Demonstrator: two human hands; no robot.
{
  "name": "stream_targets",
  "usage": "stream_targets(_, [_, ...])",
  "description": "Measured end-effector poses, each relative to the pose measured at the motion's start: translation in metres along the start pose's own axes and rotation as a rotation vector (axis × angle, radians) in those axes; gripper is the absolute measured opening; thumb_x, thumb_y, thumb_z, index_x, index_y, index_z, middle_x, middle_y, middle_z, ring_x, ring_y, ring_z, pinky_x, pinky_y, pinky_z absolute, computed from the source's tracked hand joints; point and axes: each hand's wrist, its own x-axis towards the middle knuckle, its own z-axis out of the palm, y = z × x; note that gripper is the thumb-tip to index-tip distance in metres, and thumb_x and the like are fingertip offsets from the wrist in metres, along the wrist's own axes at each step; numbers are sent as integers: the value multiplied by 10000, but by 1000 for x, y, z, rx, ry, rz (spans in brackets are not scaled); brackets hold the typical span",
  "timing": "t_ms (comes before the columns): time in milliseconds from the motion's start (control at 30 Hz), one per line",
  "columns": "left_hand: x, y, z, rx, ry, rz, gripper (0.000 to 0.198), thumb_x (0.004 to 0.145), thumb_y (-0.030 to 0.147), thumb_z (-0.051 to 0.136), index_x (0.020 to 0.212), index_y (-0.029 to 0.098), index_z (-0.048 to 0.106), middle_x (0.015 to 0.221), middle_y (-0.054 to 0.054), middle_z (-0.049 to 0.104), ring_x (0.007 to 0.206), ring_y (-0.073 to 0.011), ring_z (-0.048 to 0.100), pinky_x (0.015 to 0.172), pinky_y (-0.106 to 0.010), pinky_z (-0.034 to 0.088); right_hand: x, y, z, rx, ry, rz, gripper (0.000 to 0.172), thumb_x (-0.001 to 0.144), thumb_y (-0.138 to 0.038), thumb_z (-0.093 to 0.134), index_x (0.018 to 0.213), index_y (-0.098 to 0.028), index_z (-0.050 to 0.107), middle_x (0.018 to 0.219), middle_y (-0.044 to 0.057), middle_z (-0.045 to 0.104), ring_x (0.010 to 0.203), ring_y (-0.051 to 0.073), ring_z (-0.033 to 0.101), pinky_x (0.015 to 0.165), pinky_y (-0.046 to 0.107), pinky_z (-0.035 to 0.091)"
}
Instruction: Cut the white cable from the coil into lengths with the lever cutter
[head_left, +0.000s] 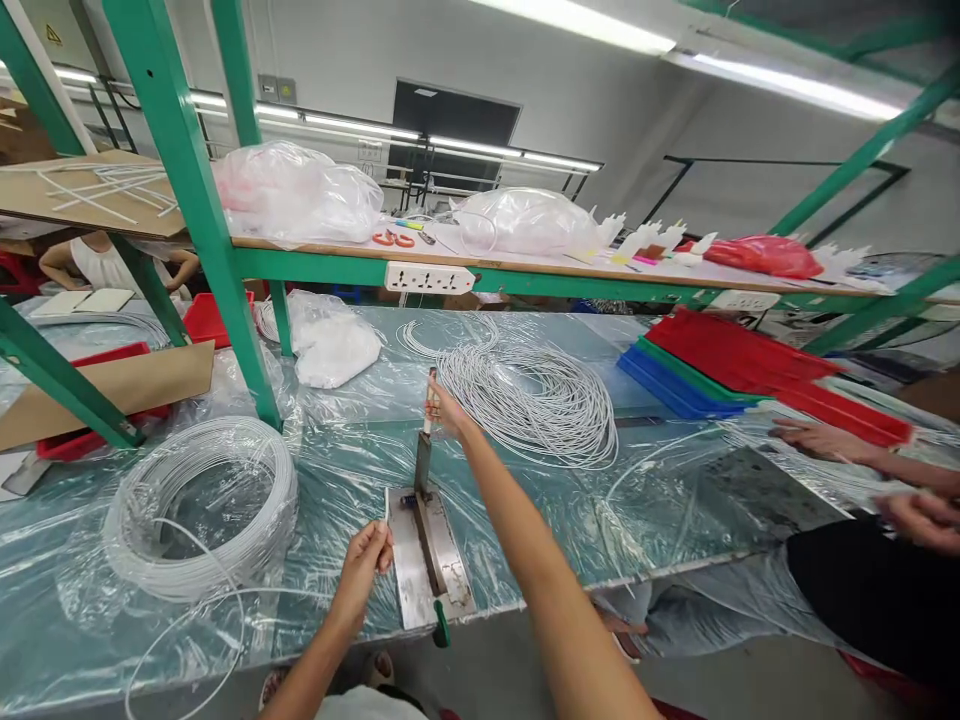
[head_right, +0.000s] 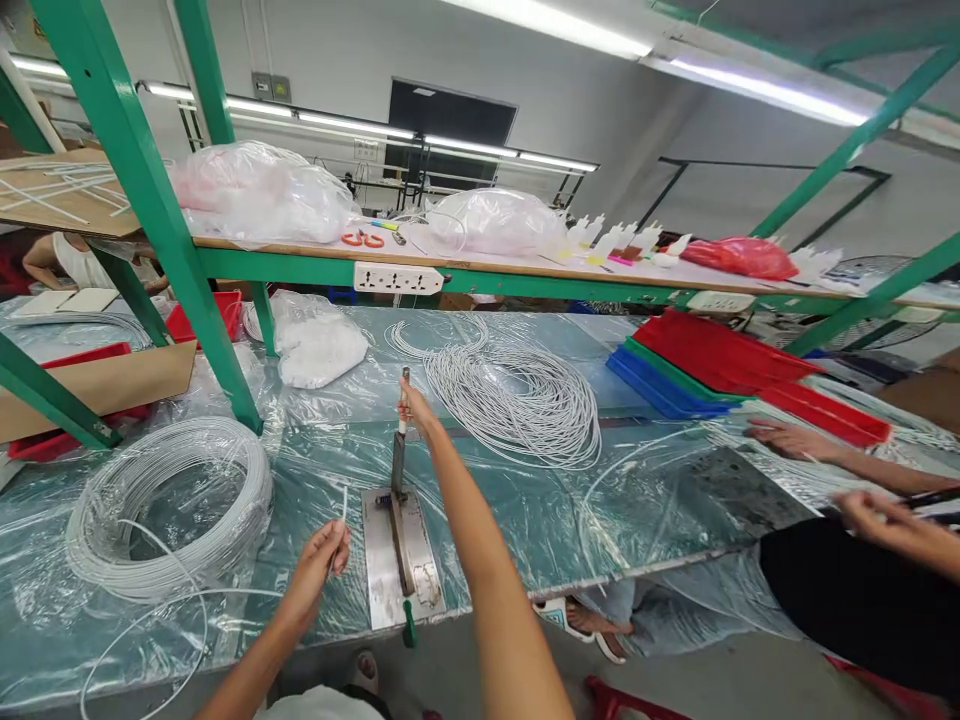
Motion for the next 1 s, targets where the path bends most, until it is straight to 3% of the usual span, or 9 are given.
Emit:
stream_targets(133, [-5, 19, -14, -223, 82, 9, 438, 683, 593, 624, 666, 170, 508, 488, 62, 380, 455, -63, 313, 473, -184, 285, 2, 7, 17, -59, 37, -72, 526, 822, -386, 474, 1281, -164, 347, 713, -13, 517, 596, 109, 473, 581, 218, 390])
stream_targets(233, [-6, 43, -25, -434, 206, 51, 415, 589, 495, 756, 670, 163, 520, 533, 65, 400, 454, -48, 322, 438, -162, 303, -42, 35, 33, -84, -37, -131, 624, 715, -314, 607, 1276, -200, 360, 723, -33, 538, 630, 110, 498, 600, 217, 403])
stream_targets(333, [-5, 69, -26, -582, 269, 105, 375, 576, 410, 791, 668, 164, 523, 517, 77, 361, 439, -44, 317, 425, -157, 337, -111, 85, 59, -140, -406, -67, 687, 470, -273, 780, 1104, -200, 526, 651, -41, 569, 561, 128, 527, 537, 231, 414])
stream_targets(400, [-3, 83, -18, -666, 224, 109, 321, 626, 368, 766, 661, 168, 517, 491, 83, 330, 426, -46, 309, 434, -160, 357, -156, 119, 79, -175, -913, 6, 725, 458, -337, 794, 1115, -241, 502, 693, -40, 586, 540, 121, 533, 491, 216, 398])
stream_targets(467, [0, 92, -5, -734, 148, 83, 274, 690, 338, 720, 648, 172, 507, 477, 83, 318, 419, -48, 310, 446, -165, 366, -191, 142, 95, -129, -1016, -37, 542, 586, -494, 711, 1025, -228, 536, 704, -30, 566, 537, 103, 523, 490, 204, 386])
stream_targets(567, [3, 95, 14, -631, 52, 26, 225, 749, 380, 656, 748, 175, 565, 575, 35, 492, 545, -89, 480, 562, -203, 436, -223, 147, 97, -123, -728, -196, 500, 806, -616, 403, 744, -156, 590, 626, 1, 527, 533, 94, 492, 529, 217, 378])
stream_targets(700, [-9, 80, 17, -86, -275, -62, 491, 753, 553, 577, 1105, 210, 573, 973, -64, 637, 950, -207, 566, 864, -302, 413, -246, 125, 63, -46, -370, -226, 582, 826, -629, 349, 663, -140, 619, 528, 5, 495, 505, 106, 467, 538, 235, 374])
stream_targets(867, [-44, 31, -21, 323, -671, -285, 478, 772, 621, 487, 1043, 249, 616, 931, -50, 642, 935, -203, 561, 890, -298, 385, -267, 115, 7, 25, -3, -255, 558, 801, -633, 403, 596, -152, 597, 434, -7, 455, 457, 110, 426, 543, 251, 353])
stream_targets(1000, [-63, -4, -69, 448, -746, -447, 522, 729, 650, 523, 1022, 226, 610, 819, -32, 605, 767, -170, 559, 777, -274, 430, -262, 113, -55, 211, 297, -280, 475, 785, -594, 485, 558, -177, 509, 398, -39, 387, 433, 90, 362, 486, 218, 306])
